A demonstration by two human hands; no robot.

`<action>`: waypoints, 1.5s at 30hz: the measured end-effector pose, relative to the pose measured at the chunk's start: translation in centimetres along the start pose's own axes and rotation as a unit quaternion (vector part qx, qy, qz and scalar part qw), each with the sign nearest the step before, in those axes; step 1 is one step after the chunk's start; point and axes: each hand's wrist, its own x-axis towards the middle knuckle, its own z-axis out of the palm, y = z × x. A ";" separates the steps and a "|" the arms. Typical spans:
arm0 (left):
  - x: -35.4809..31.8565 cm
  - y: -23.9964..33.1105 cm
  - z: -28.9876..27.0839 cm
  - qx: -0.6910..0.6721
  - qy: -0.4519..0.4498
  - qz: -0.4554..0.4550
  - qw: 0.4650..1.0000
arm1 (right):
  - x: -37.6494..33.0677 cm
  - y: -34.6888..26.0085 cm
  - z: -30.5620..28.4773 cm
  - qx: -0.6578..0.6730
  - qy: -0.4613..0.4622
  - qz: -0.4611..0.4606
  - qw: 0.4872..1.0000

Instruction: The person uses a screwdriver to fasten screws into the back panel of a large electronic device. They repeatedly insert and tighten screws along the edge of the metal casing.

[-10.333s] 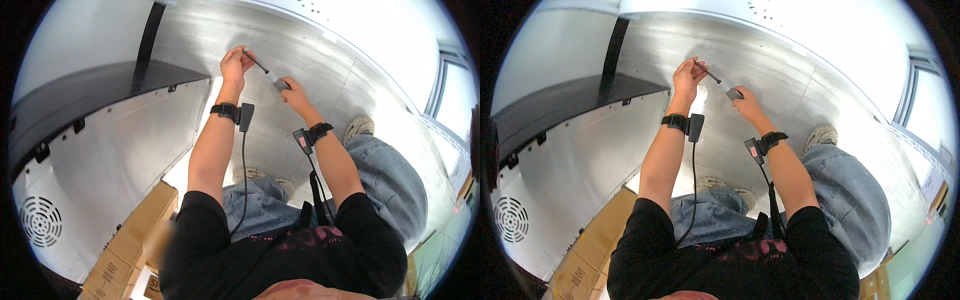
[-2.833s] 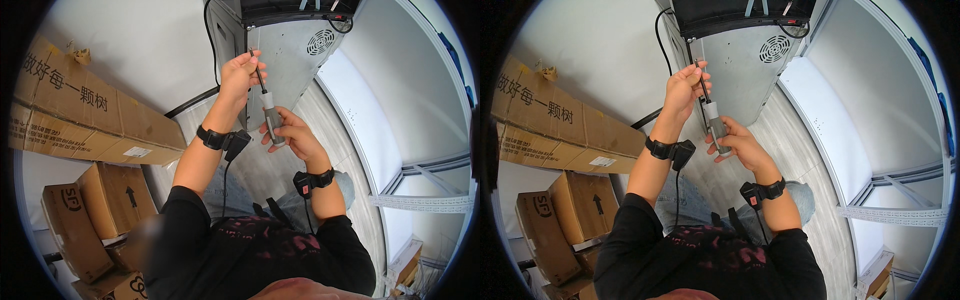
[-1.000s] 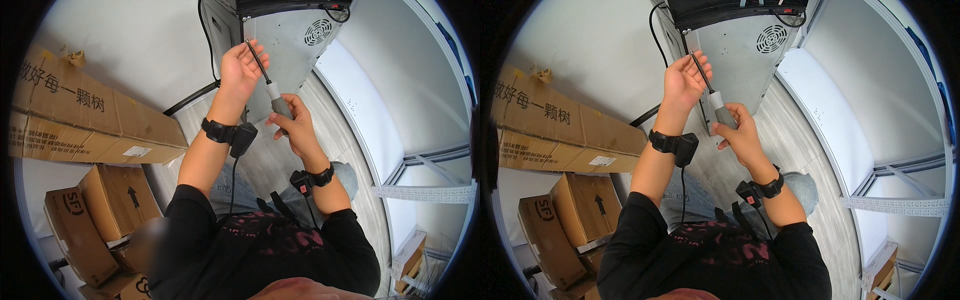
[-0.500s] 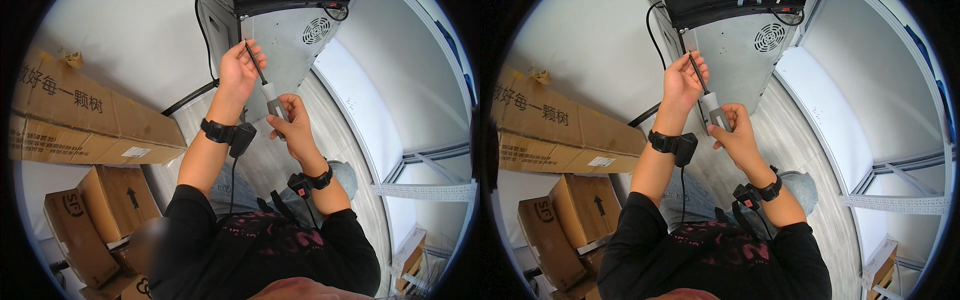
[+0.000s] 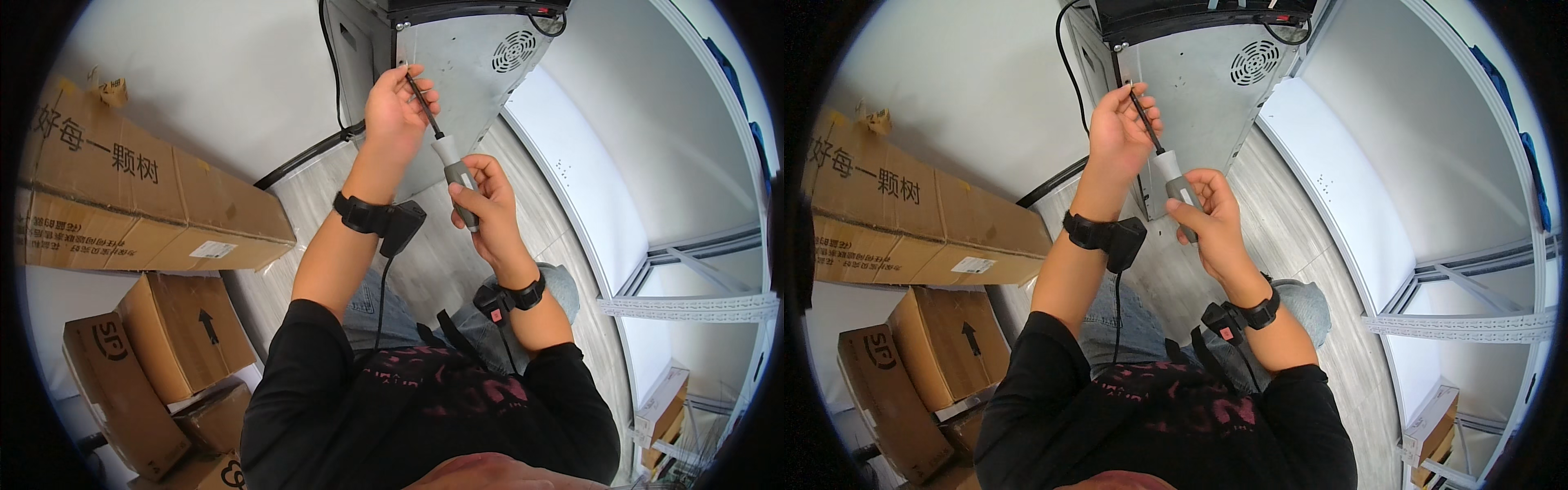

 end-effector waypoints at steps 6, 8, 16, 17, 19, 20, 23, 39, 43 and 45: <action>0.0 -0.4 -0.4 -0.033 -0.022 -0.015 0.999 | -0.4 0.1 -0.7 0.022 -0.004 -0.001 1.000; -0.2 -0.6 -0.6 -0.036 -0.033 -0.021 0.999 | -0.6 0.0 -1.1 0.026 -0.005 0.000 1.000; -0.5 -2.0 -0.8 -0.074 -0.025 -0.027 0.997 | -0.8 -0.3 -2.7 0.032 -0.009 0.023 0.999; -0.4 -2.5 -0.9 -0.080 -0.024 -0.027 0.996 | -1.0 -0.5 -3.1 0.033 -0.007 0.029 0.999; -0.2 -3.5 -1.0 -0.086 -0.019 -0.021 0.996 | -0.8 -1.0 -3.8 0.035 -0.001 0.039 0.999; 0.0 -4.0 -1.2 -0.086 -0.016 -0.018 0.996 | -0.8 -1.1 -4.3 0.035 -0.003 0.043 0.998; 1.2 -6.4 -1.8 -0.102 -0.014 -0.004 0.995 | -0.2 -1.5 -6.1 0.016 0.003 0.048 0.999; 18.5 -38.2 5.9 0.224 -0.195 -0.075 0.952 | 7.2 -7.3 -46.0 -0.134 0.033 0.049 0.989; 22.7 -47.5 4.7 0.248 -0.150 -0.182 0.940 | 7.7 -2.6 -55.1 -0.067 0.098 0.087 0.989; 24.1 -51.2 4.9 0.288 -0.118 -0.229 0.922 | 7.0 -0.1 -58.2 0.003 0.158 0.113 0.981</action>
